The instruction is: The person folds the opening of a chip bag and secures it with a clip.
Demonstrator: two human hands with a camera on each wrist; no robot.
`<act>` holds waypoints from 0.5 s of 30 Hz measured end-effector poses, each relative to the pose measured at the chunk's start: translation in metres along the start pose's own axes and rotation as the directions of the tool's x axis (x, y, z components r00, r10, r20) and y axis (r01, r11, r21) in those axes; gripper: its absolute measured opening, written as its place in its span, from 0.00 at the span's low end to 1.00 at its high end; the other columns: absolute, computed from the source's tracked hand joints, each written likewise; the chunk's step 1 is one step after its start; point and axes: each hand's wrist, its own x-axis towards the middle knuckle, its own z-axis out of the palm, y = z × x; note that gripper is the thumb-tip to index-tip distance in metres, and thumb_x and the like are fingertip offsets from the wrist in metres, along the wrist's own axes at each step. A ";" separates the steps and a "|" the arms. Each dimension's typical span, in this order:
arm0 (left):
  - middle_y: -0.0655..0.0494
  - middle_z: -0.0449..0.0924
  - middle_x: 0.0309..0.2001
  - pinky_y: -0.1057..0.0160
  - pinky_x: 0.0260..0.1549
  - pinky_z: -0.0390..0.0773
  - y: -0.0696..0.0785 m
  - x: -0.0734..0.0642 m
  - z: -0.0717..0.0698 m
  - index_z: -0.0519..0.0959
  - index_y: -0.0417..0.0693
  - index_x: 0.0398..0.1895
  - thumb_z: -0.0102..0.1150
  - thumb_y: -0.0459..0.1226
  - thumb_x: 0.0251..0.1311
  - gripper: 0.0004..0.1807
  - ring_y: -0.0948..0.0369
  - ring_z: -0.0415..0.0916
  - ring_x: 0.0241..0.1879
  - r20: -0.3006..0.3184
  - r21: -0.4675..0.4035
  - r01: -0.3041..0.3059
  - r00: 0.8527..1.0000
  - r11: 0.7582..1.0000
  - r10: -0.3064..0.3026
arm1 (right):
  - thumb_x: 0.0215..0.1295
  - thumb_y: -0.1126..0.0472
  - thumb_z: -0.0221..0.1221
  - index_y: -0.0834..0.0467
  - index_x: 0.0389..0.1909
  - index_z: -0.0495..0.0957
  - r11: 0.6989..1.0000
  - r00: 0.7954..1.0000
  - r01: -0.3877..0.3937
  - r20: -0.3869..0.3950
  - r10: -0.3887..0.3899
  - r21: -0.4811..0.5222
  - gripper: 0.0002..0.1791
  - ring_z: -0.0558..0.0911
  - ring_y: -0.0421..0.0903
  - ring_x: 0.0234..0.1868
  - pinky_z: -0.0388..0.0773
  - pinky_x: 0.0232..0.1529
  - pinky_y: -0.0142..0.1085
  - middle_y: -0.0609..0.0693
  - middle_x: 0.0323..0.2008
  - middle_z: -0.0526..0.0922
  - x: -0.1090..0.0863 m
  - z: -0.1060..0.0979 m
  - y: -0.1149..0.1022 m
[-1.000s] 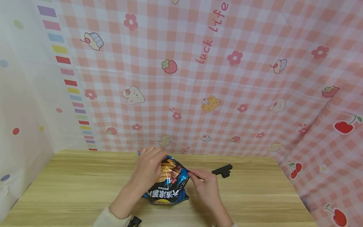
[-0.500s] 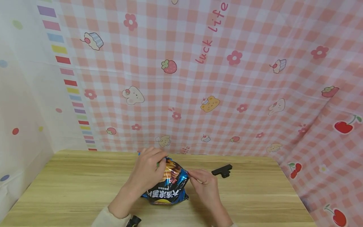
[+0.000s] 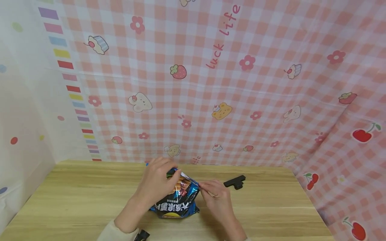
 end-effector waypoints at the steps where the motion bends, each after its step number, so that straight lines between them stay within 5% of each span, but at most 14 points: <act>1: 0.54 0.88 0.36 0.60 0.37 0.76 0.000 0.000 0.000 0.89 0.45 0.34 0.72 0.38 0.60 0.06 0.57 0.81 0.35 -0.002 0.000 -0.003 1.000 1.000 0.003 | 0.50 0.83 0.71 0.65 0.39 0.91 1.000 1.000 -0.023 0.010 0.023 0.009 0.16 0.88 0.49 0.35 0.81 0.44 0.25 0.55 0.36 0.91 -0.001 -0.001 -0.001; 8: 0.54 0.88 0.36 0.58 0.40 0.76 -0.001 -0.002 0.000 0.89 0.45 0.34 0.72 0.37 0.56 0.06 0.55 0.81 0.38 -0.014 0.026 -0.019 1.000 0.999 0.019 | 0.62 0.78 0.65 0.63 0.47 0.89 0.969 0.967 -0.244 0.081 0.241 0.031 0.15 0.86 0.42 0.39 0.82 0.43 0.31 0.49 0.40 0.91 -0.002 -0.008 -0.008; 11: 0.55 0.88 0.36 0.57 0.40 0.76 -0.001 -0.002 0.001 0.89 0.45 0.34 0.71 0.37 0.56 0.06 0.55 0.81 0.38 -0.012 0.045 -0.023 1.000 0.999 0.023 | 0.74 0.70 0.61 0.63 0.46 0.89 0.924 0.923 -0.378 0.106 0.371 0.054 0.09 0.87 0.42 0.42 0.83 0.46 0.32 0.49 0.42 0.91 0.000 -0.006 -0.011; 15: 0.55 0.88 0.35 0.58 0.40 0.75 -0.001 -0.003 0.000 0.89 0.45 0.34 0.70 0.37 0.55 0.06 0.55 0.80 0.38 -0.003 0.053 -0.032 0.999 0.998 0.032 | 0.77 0.61 0.61 0.58 0.47 0.90 0.858 0.852 -0.512 0.153 0.500 0.047 0.10 0.85 0.41 0.47 0.82 0.49 0.34 0.47 0.45 0.90 0.003 -0.003 -0.015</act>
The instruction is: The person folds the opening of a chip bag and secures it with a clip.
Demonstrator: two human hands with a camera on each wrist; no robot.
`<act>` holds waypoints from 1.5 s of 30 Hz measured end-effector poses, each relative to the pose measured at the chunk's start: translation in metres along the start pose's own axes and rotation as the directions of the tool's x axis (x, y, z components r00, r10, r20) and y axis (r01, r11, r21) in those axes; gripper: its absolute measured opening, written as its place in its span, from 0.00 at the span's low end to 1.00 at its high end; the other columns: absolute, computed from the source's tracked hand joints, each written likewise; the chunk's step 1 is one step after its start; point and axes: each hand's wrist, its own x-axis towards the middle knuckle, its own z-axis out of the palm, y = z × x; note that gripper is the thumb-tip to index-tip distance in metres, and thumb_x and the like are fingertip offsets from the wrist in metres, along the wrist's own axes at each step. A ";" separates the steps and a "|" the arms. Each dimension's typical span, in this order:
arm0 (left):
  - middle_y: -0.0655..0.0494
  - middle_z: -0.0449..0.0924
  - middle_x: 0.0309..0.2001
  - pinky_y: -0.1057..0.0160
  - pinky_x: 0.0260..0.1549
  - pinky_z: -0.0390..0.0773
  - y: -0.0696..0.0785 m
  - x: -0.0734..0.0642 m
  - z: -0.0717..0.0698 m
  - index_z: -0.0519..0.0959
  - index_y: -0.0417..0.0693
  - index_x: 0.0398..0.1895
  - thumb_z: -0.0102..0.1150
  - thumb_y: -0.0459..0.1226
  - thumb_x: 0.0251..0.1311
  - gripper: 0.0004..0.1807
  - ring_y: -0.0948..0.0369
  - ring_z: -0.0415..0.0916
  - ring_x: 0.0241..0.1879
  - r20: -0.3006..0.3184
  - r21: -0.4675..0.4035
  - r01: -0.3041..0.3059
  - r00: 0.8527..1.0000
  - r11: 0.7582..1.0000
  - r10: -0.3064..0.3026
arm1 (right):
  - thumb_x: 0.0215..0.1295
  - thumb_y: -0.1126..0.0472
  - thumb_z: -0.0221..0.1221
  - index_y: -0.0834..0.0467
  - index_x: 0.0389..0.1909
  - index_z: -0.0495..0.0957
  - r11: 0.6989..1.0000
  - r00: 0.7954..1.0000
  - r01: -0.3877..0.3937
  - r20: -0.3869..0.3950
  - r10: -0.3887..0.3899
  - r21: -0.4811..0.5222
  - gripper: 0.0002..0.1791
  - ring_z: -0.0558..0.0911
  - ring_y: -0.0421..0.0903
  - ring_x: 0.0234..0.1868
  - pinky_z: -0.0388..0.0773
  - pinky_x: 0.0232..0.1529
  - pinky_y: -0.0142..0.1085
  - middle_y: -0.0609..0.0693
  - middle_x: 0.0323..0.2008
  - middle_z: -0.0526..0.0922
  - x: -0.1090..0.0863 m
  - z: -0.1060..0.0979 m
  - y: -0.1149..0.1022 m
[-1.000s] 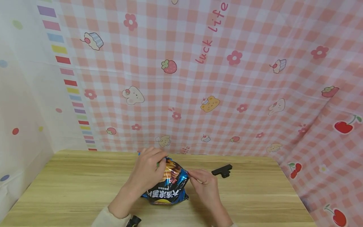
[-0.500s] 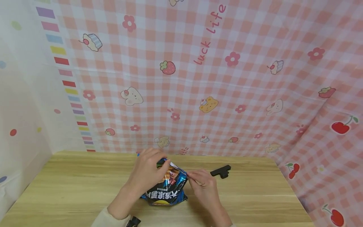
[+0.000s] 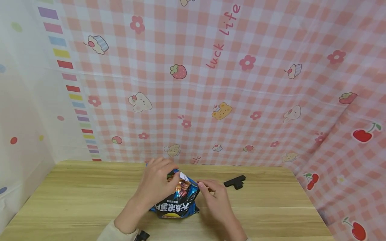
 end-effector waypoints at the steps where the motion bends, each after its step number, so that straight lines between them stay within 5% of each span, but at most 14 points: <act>1: 0.55 0.88 0.35 0.58 0.40 0.75 0.000 0.000 -0.001 0.89 0.45 0.35 0.70 0.37 0.55 0.06 0.55 0.80 0.38 0.004 0.000 -0.002 1.000 1.000 0.002 | 0.76 0.61 0.62 0.56 0.47 0.90 1.000 1.000 -0.016 0.010 0.016 -0.004 0.09 0.84 0.41 0.48 0.81 0.50 0.34 0.46 0.46 0.90 0.000 0.001 -0.001; 14: 0.55 0.86 0.40 0.58 0.46 0.79 0.001 -0.004 -0.006 0.88 0.42 0.43 0.73 0.34 0.58 0.10 0.57 0.80 0.43 0.079 0.006 -0.015 0.997 1.000 0.015 | 0.67 0.63 0.70 0.52 0.45 0.90 0.999 0.999 0.033 0.023 -0.033 -0.019 0.08 0.83 0.40 0.39 0.81 0.44 0.35 0.40 0.38 0.88 0.002 0.009 0.001; 29: 0.53 0.85 0.39 0.57 0.46 0.79 0.003 -0.003 -0.009 0.88 0.39 0.45 0.75 0.33 0.58 0.12 0.55 0.79 0.43 0.068 0.051 -0.035 0.997 0.998 0.032 | 0.68 0.61 0.69 0.56 0.36 0.88 0.994 0.995 -0.099 0.024 0.100 -0.035 0.02 0.81 0.42 0.38 0.79 0.42 0.36 0.42 0.34 0.86 0.004 0.012 -0.003; 45: 0.52 0.85 0.39 0.56 0.47 0.77 0.001 -0.003 -0.010 0.87 0.40 0.40 0.75 0.33 0.61 0.08 0.54 0.79 0.42 0.079 0.062 -0.010 0.997 0.998 0.005 | 0.66 0.67 0.69 0.54 0.31 0.86 0.998 1.000 -0.012 0.002 0.012 -0.065 0.06 0.82 0.41 0.36 0.80 0.40 0.38 0.40 0.33 0.86 0.004 0.014 0.002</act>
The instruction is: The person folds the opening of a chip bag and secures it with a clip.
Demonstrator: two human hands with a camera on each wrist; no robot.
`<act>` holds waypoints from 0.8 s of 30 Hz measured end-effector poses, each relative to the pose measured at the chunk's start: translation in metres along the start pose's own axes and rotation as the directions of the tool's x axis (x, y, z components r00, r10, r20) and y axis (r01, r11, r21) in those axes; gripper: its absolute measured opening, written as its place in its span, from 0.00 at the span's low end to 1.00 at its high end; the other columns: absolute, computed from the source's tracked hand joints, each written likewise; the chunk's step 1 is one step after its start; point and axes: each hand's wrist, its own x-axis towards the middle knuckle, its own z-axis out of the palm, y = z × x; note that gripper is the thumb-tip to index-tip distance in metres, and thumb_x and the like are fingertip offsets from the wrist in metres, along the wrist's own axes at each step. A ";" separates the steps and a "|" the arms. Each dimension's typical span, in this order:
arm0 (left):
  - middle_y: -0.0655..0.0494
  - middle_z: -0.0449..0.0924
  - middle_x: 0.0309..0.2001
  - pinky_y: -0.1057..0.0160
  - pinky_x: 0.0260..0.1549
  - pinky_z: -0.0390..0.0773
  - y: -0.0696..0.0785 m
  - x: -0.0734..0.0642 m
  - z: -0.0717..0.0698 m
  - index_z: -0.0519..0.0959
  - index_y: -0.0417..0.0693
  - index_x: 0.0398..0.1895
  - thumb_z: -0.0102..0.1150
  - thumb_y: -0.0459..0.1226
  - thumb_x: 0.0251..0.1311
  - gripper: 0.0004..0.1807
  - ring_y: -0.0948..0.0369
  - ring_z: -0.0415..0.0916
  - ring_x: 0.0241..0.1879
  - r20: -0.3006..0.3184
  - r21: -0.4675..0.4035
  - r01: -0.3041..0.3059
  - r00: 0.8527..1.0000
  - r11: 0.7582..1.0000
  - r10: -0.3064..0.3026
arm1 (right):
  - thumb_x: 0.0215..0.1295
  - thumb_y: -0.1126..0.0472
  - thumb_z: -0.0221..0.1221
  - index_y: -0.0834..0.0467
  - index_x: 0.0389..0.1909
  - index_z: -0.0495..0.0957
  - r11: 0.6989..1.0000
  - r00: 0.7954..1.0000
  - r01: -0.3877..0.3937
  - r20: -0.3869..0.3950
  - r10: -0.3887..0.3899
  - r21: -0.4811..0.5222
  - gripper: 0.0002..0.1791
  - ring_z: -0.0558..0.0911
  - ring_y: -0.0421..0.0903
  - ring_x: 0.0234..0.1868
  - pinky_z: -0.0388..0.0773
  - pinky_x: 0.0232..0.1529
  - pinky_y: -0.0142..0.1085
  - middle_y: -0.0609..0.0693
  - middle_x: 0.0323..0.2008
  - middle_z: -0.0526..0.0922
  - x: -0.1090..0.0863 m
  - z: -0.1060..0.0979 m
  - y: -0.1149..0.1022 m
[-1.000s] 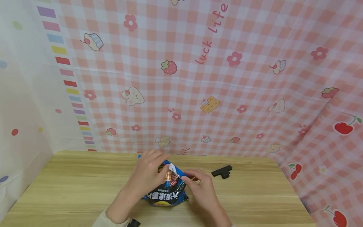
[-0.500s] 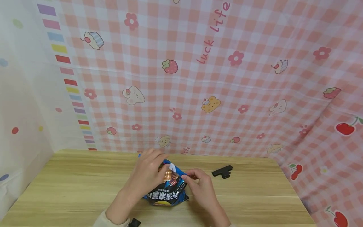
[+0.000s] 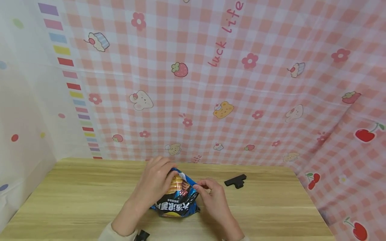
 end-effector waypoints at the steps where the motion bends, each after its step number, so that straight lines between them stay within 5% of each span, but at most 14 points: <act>1: 0.52 0.85 0.39 0.56 0.47 0.77 0.000 0.000 0.000 0.87 0.40 0.40 0.75 0.33 0.61 0.08 0.55 0.79 0.43 0.001 0.000 0.003 1.000 1.000 -0.003 | 0.66 0.67 0.69 0.54 0.31 0.87 1.000 1.000 0.003 -0.001 -0.003 -0.002 0.06 0.82 0.41 0.36 0.81 0.41 0.37 0.40 0.33 0.86 0.000 0.000 0.000; 8: 0.53 0.85 0.40 0.56 0.49 0.78 -0.001 -0.001 0.001 0.87 0.41 0.41 0.75 0.33 0.60 0.08 0.55 0.80 0.43 0.008 -0.020 0.017 1.000 1.000 -0.017 | 0.65 0.67 0.70 0.54 0.35 0.88 1.000 1.000 0.027 0.005 -0.027 -0.014 0.04 0.82 0.39 0.37 0.80 0.43 0.34 0.38 0.34 0.86 -0.001 -0.003 0.001; 14: 0.53 0.86 0.40 0.55 0.49 0.78 -0.003 -0.001 0.001 0.87 0.41 0.41 0.75 0.31 0.61 0.08 0.55 0.80 0.43 -0.003 -0.043 0.015 1.000 0.999 -0.015 | 0.64 0.69 0.71 0.52 0.39 0.88 0.989 0.991 0.136 0.015 -0.135 -0.061 0.09 0.82 0.38 0.37 0.81 0.42 0.35 0.38 0.35 0.86 0.001 -0.012 0.006; 19: 0.53 0.86 0.40 0.56 0.49 0.77 -0.003 -0.001 0.002 0.87 0.42 0.41 0.75 0.31 0.60 0.08 0.55 0.79 0.43 -0.007 -0.058 0.011 1.000 0.998 -0.012 | 0.61 0.68 0.73 0.54 0.42 0.87 0.937 0.967 0.255 0.046 -0.251 -0.239 0.10 0.83 0.39 0.38 0.83 0.40 0.40 0.41 0.37 0.87 0.007 -0.035 0.016; 24: 0.53 0.86 0.39 0.56 0.48 0.77 -0.003 -0.002 0.001 0.87 0.41 0.41 0.74 0.32 0.61 0.08 0.55 0.79 0.43 -0.009 -0.047 0.006 1.000 0.999 -0.006 | 0.57 0.67 0.76 0.56 0.47 0.86 0.862 0.938 0.346 0.155 -0.310 -0.370 0.17 0.84 0.45 0.42 0.84 0.40 0.46 0.48 0.43 0.87 0.016 -0.069 0.027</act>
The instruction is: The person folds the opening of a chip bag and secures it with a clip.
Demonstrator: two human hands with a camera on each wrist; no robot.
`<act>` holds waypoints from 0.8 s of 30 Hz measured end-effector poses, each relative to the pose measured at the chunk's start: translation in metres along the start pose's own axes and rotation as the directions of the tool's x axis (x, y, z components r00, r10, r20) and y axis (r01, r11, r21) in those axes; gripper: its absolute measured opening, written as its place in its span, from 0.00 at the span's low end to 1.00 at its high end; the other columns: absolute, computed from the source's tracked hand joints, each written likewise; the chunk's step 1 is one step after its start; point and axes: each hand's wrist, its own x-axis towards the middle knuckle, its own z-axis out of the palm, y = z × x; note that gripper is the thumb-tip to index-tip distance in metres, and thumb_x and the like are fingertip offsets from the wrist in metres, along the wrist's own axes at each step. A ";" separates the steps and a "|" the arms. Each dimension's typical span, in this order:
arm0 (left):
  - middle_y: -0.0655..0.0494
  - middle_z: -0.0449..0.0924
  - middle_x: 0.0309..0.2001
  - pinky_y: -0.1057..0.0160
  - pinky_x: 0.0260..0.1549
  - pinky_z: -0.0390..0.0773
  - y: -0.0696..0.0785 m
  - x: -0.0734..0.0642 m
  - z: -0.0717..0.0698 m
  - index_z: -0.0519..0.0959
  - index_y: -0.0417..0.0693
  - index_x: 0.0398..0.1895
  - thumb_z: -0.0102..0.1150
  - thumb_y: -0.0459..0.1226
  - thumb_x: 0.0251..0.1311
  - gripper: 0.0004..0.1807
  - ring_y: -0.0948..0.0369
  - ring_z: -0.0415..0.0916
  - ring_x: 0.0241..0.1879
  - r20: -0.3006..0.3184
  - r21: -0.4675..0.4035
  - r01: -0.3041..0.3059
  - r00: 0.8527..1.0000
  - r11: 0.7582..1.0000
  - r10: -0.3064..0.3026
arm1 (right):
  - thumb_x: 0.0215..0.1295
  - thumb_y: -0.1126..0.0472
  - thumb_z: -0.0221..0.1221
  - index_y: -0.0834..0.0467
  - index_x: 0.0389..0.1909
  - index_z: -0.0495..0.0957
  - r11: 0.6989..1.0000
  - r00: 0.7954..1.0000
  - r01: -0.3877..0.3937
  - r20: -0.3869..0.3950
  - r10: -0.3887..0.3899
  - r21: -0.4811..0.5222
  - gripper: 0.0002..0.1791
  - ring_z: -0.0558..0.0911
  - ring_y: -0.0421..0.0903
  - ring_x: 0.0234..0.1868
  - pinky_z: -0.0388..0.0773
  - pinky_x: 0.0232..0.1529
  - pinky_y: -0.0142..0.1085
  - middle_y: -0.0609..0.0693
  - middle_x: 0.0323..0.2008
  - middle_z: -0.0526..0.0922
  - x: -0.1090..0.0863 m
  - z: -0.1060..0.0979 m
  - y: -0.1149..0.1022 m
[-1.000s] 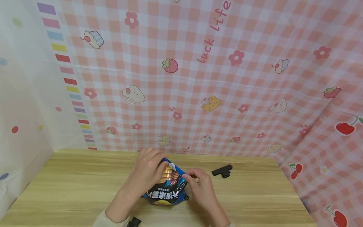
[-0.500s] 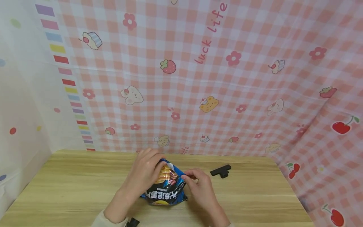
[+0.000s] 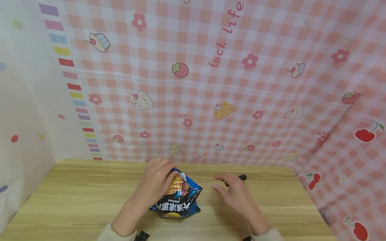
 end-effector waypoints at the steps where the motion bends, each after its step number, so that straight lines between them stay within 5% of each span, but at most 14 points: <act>1: 0.53 0.85 0.39 0.56 0.48 0.77 0.000 0.000 0.000 0.87 0.41 0.41 0.75 0.32 0.61 0.08 0.55 0.79 0.43 -0.001 0.002 -0.003 1.000 1.000 0.003 | 0.57 0.67 0.77 0.56 0.48 0.86 1.000 1.000 0.006 0.024 -0.006 -0.016 0.17 0.85 0.47 0.44 0.84 0.42 0.47 0.49 0.45 0.87 0.000 -0.005 0.005; 13: 0.53 0.85 0.39 0.56 0.48 0.77 0.001 0.000 0.001 0.87 0.40 0.42 0.74 0.32 0.61 0.08 0.55 0.79 0.43 -0.010 0.018 -0.014 1.000 1.000 0.014 | 0.52 0.61 0.80 0.63 0.55 0.84 0.985 0.974 0.081 0.224 -0.044 -0.155 0.28 0.81 0.64 0.58 0.78 0.56 0.61 0.63 0.58 0.83 0.000 -0.031 0.056; 24: 0.53 0.86 0.41 0.56 0.48 0.77 0.001 0.000 0.002 0.87 0.40 0.43 0.74 0.32 0.62 0.08 0.55 0.79 0.44 -0.008 0.014 -0.004 1.000 1.000 0.004 | 0.51 0.54 0.80 0.67 0.61 0.80 0.969 0.919 0.014 0.386 0.084 -0.246 0.38 0.78 0.69 0.62 0.74 0.61 0.65 0.68 0.62 0.79 -0.002 -0.030 0.084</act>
